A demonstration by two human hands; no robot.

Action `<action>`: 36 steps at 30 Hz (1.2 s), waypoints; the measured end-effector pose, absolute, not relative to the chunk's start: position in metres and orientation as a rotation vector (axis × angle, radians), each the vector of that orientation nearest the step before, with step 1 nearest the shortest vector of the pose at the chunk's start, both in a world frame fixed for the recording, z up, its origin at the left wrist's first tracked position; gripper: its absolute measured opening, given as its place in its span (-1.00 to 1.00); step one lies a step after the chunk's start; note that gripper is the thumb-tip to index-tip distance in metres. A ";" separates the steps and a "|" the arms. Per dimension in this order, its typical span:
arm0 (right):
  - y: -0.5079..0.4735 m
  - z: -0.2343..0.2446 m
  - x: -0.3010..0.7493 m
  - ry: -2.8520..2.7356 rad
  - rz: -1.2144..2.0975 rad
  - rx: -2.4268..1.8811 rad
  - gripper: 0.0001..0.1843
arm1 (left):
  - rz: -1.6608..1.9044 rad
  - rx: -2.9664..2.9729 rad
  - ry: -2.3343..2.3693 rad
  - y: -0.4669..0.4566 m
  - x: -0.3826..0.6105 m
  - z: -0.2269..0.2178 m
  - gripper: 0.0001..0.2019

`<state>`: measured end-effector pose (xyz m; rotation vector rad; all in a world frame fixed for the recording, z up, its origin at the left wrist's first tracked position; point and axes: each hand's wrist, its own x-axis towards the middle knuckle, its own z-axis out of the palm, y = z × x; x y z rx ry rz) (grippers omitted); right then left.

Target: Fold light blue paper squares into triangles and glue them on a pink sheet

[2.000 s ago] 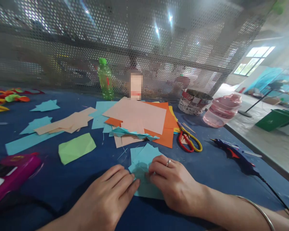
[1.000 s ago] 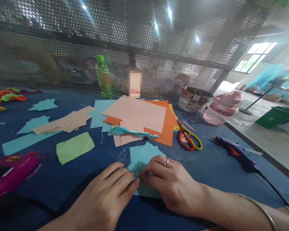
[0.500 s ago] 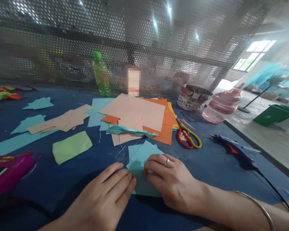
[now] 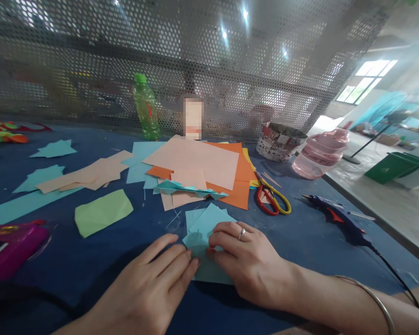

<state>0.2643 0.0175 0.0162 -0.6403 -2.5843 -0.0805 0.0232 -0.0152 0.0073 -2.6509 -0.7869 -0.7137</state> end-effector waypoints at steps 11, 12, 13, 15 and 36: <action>0.014 0.018 0.265 -2.630 -0.169 -0.661 -0.76 | -0.700 -2.645 -0.790 -0.016 0.024 0.004 -0.66; 0.014 0.018 0.266 -2.629 -0.172 -0.662 -0.76 | -0.703 -2.648 -0.802 -0.016 0.025 0.005 -0.65; 0.014 0.018 0.266 -2.628 -0.173 -0.661 -0.76 | -0.708 -2.652 -0.807 -0.015 0.025 0.005 -0.64; 0.014 0.017 0.267 -2.621 -0.171 -0.664 -0.76 | -0.726 -2.665 -0.810 -0.015 0.025 0.005 -0.62; 0.024 0.018 0.262 -2.452 0.178 -0.982 -0.74 | -0.960 -2.755 -0.955 -0.003 0.016 0.009 -0.54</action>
